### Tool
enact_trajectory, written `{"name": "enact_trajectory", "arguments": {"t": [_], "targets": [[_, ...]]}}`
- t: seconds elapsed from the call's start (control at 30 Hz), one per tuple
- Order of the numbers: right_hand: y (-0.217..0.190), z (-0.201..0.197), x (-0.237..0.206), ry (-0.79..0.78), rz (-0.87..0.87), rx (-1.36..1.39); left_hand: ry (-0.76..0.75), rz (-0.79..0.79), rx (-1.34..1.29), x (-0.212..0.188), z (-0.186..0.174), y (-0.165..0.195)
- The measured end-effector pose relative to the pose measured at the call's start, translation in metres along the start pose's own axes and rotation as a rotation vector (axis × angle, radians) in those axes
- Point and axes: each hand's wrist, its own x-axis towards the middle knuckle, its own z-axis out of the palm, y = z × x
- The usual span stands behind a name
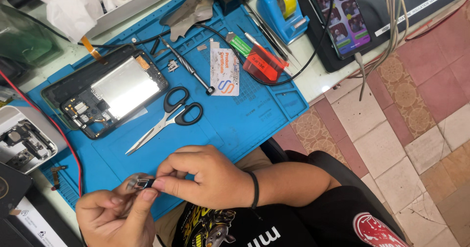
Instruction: The person works at a phone repair bench, holding and manipulating a small phone component with both hands, peeling and adjusting its parts while a disassembled phone, scissors, and screwdrivers lie on the blue mat. Earlier they reach toward items at the back of the cluttered workbench.
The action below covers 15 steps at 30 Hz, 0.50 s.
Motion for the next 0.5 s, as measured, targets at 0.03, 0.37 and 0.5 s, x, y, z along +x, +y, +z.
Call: {"name": "enact_trajectory", "arguments": {"t": [0.03, 0.37, 0.5], "targets": [[0.0, 0.0, 0.0, -0.015, 0.003, -0.006, 0.001, -0.005, -0.016, 0.0, 0.001, 0.0], [-0.026, -0.044, 0.001, -0.079, -0.127, -0.163, -0.026, -0.017, -0.143, 0.001, -0.005, -0.002], [-0.061, -0.047, -0.01, -0.271, -0.41, -0.283, -0.053, -0.066, -0.166, 0.002, -0.007, -0.011]]}}
